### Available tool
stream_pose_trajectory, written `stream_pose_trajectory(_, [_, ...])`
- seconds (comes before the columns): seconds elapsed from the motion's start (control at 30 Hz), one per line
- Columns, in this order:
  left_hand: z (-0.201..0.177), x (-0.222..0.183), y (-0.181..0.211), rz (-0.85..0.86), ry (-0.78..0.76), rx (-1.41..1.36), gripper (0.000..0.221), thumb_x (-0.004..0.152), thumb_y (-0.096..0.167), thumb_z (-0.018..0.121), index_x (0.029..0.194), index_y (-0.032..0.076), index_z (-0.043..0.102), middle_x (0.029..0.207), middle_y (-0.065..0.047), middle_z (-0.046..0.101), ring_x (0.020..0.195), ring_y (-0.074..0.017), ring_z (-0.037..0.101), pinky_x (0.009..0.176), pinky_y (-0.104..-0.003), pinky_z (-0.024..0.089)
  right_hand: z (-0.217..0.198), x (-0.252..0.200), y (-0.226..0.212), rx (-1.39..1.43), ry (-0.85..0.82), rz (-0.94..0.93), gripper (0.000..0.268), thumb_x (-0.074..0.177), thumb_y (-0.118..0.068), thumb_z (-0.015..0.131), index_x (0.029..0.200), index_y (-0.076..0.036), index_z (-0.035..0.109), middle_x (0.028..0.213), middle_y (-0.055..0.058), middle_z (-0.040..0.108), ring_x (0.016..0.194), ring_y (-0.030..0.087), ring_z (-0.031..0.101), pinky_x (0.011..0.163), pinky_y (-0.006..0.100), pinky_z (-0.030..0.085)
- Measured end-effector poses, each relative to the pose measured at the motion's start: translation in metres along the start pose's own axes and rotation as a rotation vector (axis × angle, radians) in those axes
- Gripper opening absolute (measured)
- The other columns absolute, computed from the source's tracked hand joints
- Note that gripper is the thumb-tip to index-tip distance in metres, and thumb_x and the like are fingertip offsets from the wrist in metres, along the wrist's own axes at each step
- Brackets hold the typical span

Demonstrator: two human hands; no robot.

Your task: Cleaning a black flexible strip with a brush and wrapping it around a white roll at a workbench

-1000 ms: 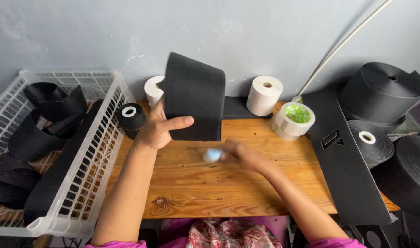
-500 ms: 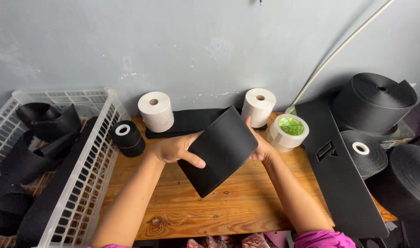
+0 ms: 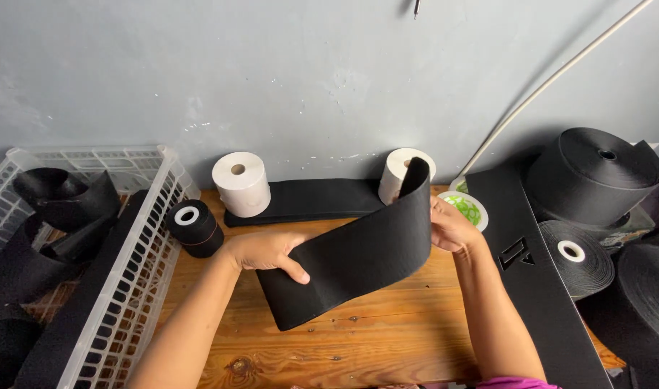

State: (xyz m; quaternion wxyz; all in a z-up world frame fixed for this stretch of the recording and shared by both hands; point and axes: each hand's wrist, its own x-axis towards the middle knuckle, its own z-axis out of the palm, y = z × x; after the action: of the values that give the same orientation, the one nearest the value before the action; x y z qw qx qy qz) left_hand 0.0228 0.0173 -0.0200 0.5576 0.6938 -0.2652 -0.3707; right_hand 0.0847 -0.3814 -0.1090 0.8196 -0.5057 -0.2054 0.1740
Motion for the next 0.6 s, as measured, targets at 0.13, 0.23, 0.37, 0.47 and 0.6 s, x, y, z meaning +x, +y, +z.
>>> stream_pose_trajectory(0.13, [-0.009, 0.006, 0.001, -0.092, -0.029, 0.034, 0.100, 0.069, 0.005, 0.089, 0.156, 0.014, 0.043, 0.157, -0.008, 0.049, 0.145, -0.0250, 0.043, 0.120, -0.043, 0.032, 0.048, -0.006, -0.062, -0.151, -0.064, -0.007, 0.040, 0.085, -0.024, 0.080, 0.111, -0.004, 0.058, 0.089, 0.007, 0.072, 0.081, 0.017, 0.074, 0.070, 0.034, 0.063])
stream_pose_trajectory(0.23, [-0.019, 0.009, -0.002, -0.104, -0.005, 0.042, 0.099, 0.070, 0.006, 0.089, 0.157, 0.011, 0.042, 0.158, -0.010, 0.047, 0.145, -0.0273, 0.042, 0.119, -0.044, 0.033, 0.034, -0.013, -0.078, -0.228, -0.084, -0.016, 0.047, 0.084, -0.012, 0.076, 0.122, 0.007, 0.056, 0.096, 0.017, 0.075, 0.081, 0.023, 0.074, 0.072, 0.038, 0.061])
stream_pose_trajectory(0.37, [-0.026, -0.010, 0.023, -0.165, 0.071, 0.115, 0.073, 0.073, 0.017, 0.090, 0.141, 0.008, 0.063, 0.139, -0.012, 0.067, 0.128, -0.0251, 0.061, 0.110, -0.043, 0.045, 0.015, -0.014, -0.092, -0.511, 0.414, -0.142, 0.019, 0.088, -0.001, 0.073, 0.103, 0.001, 0.062, 0.080, 0.003, 0.058, 0.065, 0.016, 0.068, 0.055, 0.029, 0.063])
stream_pose_trajectory(0.47, [-0.035, -0.026, 0.043, -0.276, 0.124, 0.242, 0.053, 0.078, 0.028, 0.082, 0.126, 0.009, 0.071, 0.126, -0.004, 0.075, 0.114, -0.0155, 0.067, 0.099, -0.032, 0.051, 0.021, -0.019, -0.106, -0.568, 0.629, -0.184, 0.017, 0.094, -0.006, 0.072, 0.100, -0.009, 0.056, 0.080, -0.002, 0.052, 0.066, 0.010, 0.061, 0.054, 0.023, 0.061])
stream_pose_trajectory(0.6, [-0.062, -0.043, 0.033, -0.238, 0.275, 0.427, 0.047, 0.082, 0.032, 0.074, 0.124, 0.010, 0.072, 0.128, 0.006, 0.075, 0.113, -0.0056, 0.066, 0.102, -0.024, 0.047, 0.006, -0.025, -0.115, -0.679, 0.845, -0.247, 0.022, 0.101, -0.010, 0.070, 0.102, -0.018, 0.050, 0.095, 0.000, 0.063, 0.077, 0.007, 0.063, 0.056, 0.023, 0.061])
